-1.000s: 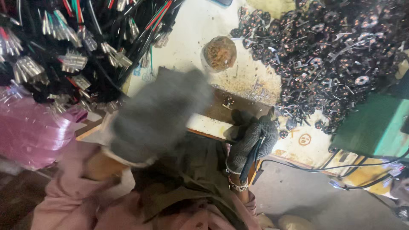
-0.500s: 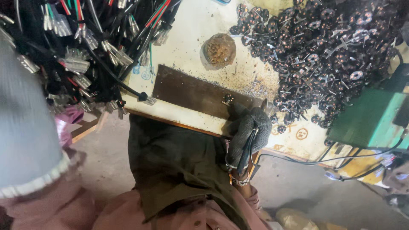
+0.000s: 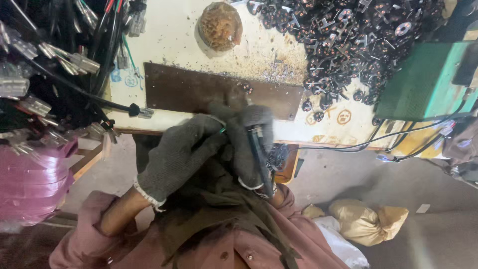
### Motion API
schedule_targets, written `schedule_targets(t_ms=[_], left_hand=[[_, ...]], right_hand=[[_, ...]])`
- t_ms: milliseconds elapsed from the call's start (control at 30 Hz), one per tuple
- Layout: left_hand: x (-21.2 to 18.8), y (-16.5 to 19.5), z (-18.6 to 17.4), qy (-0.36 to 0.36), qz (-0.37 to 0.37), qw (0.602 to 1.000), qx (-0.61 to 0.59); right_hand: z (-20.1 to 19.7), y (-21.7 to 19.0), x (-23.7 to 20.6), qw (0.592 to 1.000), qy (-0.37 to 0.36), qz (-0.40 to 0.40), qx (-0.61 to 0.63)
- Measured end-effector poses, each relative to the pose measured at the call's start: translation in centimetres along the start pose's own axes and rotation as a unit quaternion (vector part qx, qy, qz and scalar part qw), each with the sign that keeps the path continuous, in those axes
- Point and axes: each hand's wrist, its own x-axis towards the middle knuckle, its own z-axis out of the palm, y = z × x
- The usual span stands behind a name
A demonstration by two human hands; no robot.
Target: The person, wearing gloves, solders small wires to connector components at a workbench. They hold a soldering iron in one hand and a wire and connector in the other, repeatedly soldering finished pieces and setting them on a metal plate, working through a pile of similar connectors.
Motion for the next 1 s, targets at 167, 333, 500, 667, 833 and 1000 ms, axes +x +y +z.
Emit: schedule_targets(t_ms=[167, 333, 500, 667, 833, 1000], left_hand=[[-1.1, -3.4, 0.4, 0.054, -0.143, 0.986, -0.058], [-0.9, -4.0, 1.0, 0.052, 0.004, 0.998, -0.019], [-0.6, -2.7, 1.9, 0.077, 0.128, 0.989, 0.001], [-1.2, -2.8, 2.5, 0.085, -0.16, 0.925, -0.333], [-1.4, -3.9, 1.1, -0.042, 0.005, 0.999, 0.029], [-0.8, -3.9, 1.4, -0.086, -0.077, 0.979, -0.165]], right_hand=[[-0.4, 2.5, -0.8, 0.896, 0.159, 0.183, 0.371], [0.8, 3.2, -2.5, 0.821, 0.138, 0.373, 0.41], [-0.1, 2.2, -3.5, 0.899, 0.04, 0.35, 0.261], [0.4, -0.9, -0.8, 0.889, 0.066, 0.351, 0.288], [-3.0, -1.5, 0.1, 0.933, -0.006, 0.263, 0.246], [-3.1, 2.8, -0.9, 0.991, -0.041, 0.128, -0.005]])
